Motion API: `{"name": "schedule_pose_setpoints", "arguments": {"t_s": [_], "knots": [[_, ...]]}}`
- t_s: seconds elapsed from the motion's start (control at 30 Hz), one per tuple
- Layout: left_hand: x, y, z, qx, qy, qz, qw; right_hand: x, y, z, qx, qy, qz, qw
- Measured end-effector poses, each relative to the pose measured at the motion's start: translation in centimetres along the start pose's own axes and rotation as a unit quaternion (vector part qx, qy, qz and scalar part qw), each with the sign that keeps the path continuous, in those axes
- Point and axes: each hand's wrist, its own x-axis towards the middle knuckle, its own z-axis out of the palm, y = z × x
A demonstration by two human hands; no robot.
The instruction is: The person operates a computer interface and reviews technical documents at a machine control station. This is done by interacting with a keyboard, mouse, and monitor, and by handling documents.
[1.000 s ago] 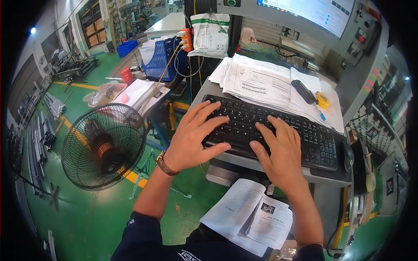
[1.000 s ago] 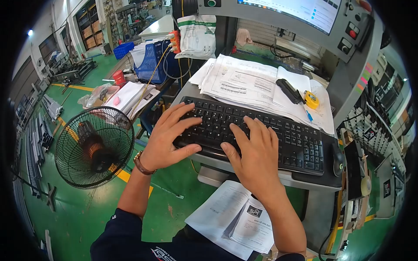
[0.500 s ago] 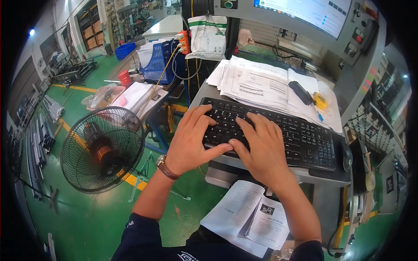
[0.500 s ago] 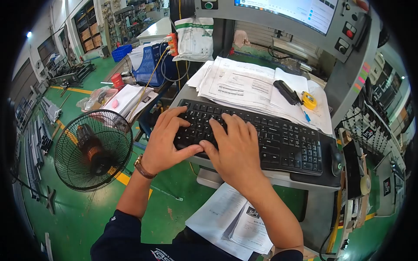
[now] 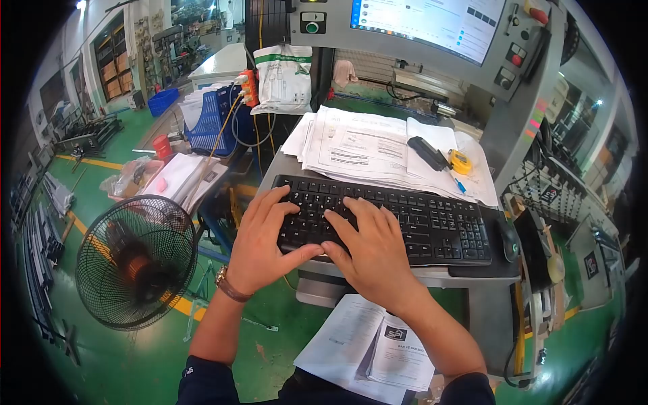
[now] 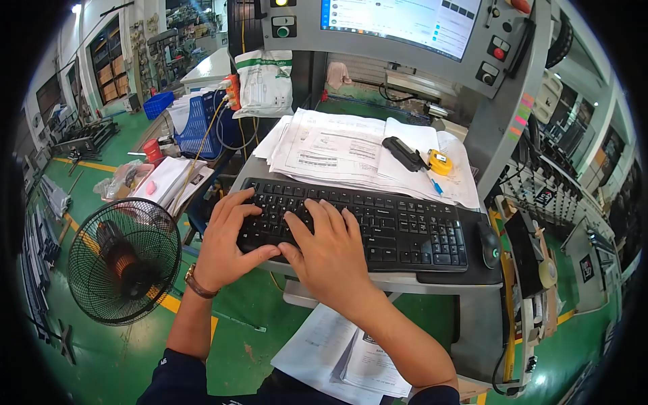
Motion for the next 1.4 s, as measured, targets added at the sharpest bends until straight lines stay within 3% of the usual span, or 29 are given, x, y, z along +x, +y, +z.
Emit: {"name": "schedule_pose_setpoints", "arguments": {"t_s": [0.43,1.4], "knots": [[-0.1,0.1,0.1,-0.011,0.003,-0.01,1.0,-2.5,-0.1,-1.7,0.069,-0.015,0.017,0.997],[0.2,0.2,0.0,-0.008,0.0,-0.002,1.0,-3.2,1.4,-3.2,-0.026,0.009,0.074,0.997]]}}
